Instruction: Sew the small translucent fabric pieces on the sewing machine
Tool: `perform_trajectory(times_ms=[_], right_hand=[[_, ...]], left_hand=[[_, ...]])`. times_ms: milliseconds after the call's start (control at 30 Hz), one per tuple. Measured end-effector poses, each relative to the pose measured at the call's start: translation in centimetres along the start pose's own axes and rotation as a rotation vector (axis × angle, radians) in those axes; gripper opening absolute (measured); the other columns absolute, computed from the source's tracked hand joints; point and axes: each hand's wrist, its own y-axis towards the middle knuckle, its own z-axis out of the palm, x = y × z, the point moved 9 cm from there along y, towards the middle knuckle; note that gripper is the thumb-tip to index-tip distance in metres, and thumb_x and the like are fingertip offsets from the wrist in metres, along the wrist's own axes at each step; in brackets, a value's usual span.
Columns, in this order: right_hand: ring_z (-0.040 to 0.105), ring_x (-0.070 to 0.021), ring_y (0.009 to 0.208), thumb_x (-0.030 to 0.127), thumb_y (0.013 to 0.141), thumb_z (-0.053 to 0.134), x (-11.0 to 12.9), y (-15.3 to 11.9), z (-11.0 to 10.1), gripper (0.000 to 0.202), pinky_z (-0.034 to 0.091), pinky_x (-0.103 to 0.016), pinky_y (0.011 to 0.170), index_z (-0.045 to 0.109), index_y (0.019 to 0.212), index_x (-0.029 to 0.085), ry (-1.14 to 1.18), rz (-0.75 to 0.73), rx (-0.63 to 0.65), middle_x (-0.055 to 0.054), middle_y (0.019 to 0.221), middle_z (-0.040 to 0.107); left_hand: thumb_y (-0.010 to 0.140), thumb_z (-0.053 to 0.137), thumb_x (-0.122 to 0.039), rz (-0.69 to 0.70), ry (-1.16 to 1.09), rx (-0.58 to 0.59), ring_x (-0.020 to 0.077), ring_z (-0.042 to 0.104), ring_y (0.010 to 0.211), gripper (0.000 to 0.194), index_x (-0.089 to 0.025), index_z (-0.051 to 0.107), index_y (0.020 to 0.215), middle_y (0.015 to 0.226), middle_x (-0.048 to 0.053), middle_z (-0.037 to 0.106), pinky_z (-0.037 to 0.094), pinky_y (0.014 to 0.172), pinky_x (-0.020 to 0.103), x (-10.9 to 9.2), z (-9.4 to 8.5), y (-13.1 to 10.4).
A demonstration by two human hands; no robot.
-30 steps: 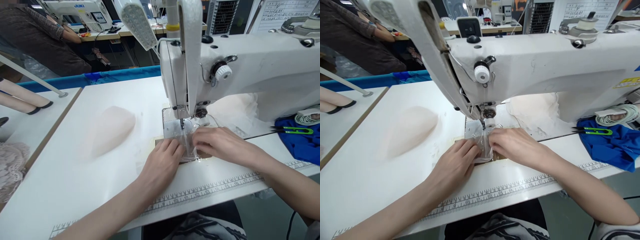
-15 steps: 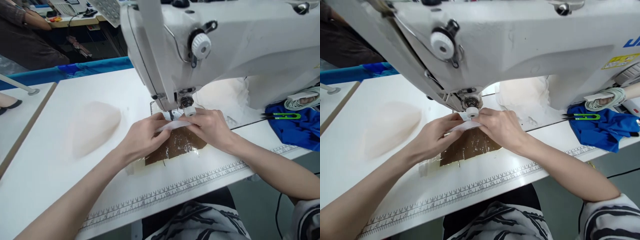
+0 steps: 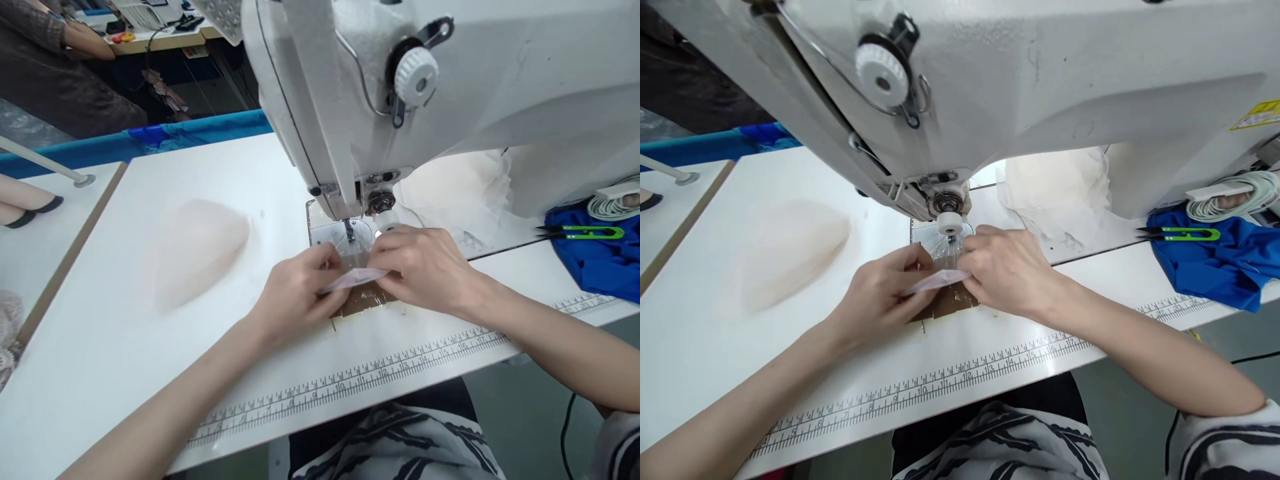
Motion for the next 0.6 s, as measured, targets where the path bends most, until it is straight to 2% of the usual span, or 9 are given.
perform_trajectory(times_ms=[67, 167, 233, 300, 367, 600], right_hand=[[0.058, -0.0182, 0.083, 0.015, 0.083, 0.058, 0.8, -0.1, -0.1, 0.018, 0.037, -0.029, 0.062, 0.072, 0.072, 0.019, -0.053, -0.084, -0.014, -0.003, 0.088, 0.071], [0.057, -0.0193, 0.092, 0.008, 0.081, 0.057, 1.8, -0.3, -0.2, 0.022, 0.038, -0.033, 0.077, 0.07, 0.067, 0.019, -0.089, -0.184, -0.045, -0.002, 0.093, 0.072], [0.058, -0.0181, 0.092, 0.005, 0.081, 0.054, 2.1, -0.3, -0.1, 0.025, 0.037, -0.033, 0.079, 0.068, 0.066, 0.018, -0.079, -0.207, -0.039, -0.002, 0.087, 0.073], [0.059, -0.0172, 0.091, 0.004, 0.082, 0.052, 2.3, -0.4, -0.1, 0.026, 0.037, -0.032, 0.079, 0.067, 0.066, 0.018, -0.061, -0.215, -0.028, -0.001, 0.082, 0.073], [0.06, -0.0169, 0.09, 0.004, 0.081, 0.052, 2.3, -0.4, -0.2, 0.026, 0.037, -0.033, 0.081, 0.067, 0.065, 0.018, -0.05, -0.216, -0.031, -0.001, 0.082, 0.073], [0.061, -0.0176, 0.085, 0.002, 0.079, 0.052, 2.0, -0.3, 0.2, 0.026, 0.038, -0.034, 0.08, 0.067, 0.064, 0.018, -0.048, -0.195, -0.001, -0.002, 0.084, 0.074]], left_hand=[[0.09, 0.047, -0.026, 0.112, 0.161, -0.065, 0.0116, 0.048, 0.059, 0.027, -0.017, 0.068, 0.075, 0.075, 0.004, 0.058, 0.038, 0.049, 0.025, -1.6, 0.2, -0.8], [0.088, 0.054, -0.022, 0.232, 0.37, -0.133, 0.0161, 0.053, 0.065, 0.016, -0.017, 0.068, 0.086, 0.074, 0.004, 0.063, 0.042, 0.054, 0.03, -3.7, 0.4, -1.8], [0.086, 0.056, -0.017, 0.25, 0.451, -0.147, 0.0214, 0.061, 0.082, 0.015, -0.017, 0.068, 0.095, 0.09, 0.007, 0.069, 0.047, 0.067, 0.035, -4.6, 0.4, -2.3], [0.086, 0.055, -0.014, 0.237, 0.47, -0.109, 0.0267, 0.059, 0.106, 0.024, -0.015, 0.064, 0.107, 0.114, 0.011, 0.067, 0.046, 0.083, 0.04, -4.8, 0.6, -2.6], [0.087, 0.052, -0.013, 0.227, 0.461, -0.063, 0.0283, 0.054, 0.118, 0.029, -0.011, 0.061, 0.115, 0.125, 0.014, 0.061, 0.043, 0.093, 0.044, -4.8, 0.9, -2.9], [0.088, 0.048, -0.012, 0.213, 0.417, -0.038, 0.0279, 0.058, 0.115, 0.031, -0.009, 0.061, 0.116, 0.121, 0.016, 0.063, 0.039, 0.104, 0.05, -4.4, 1.2, -3.0]])
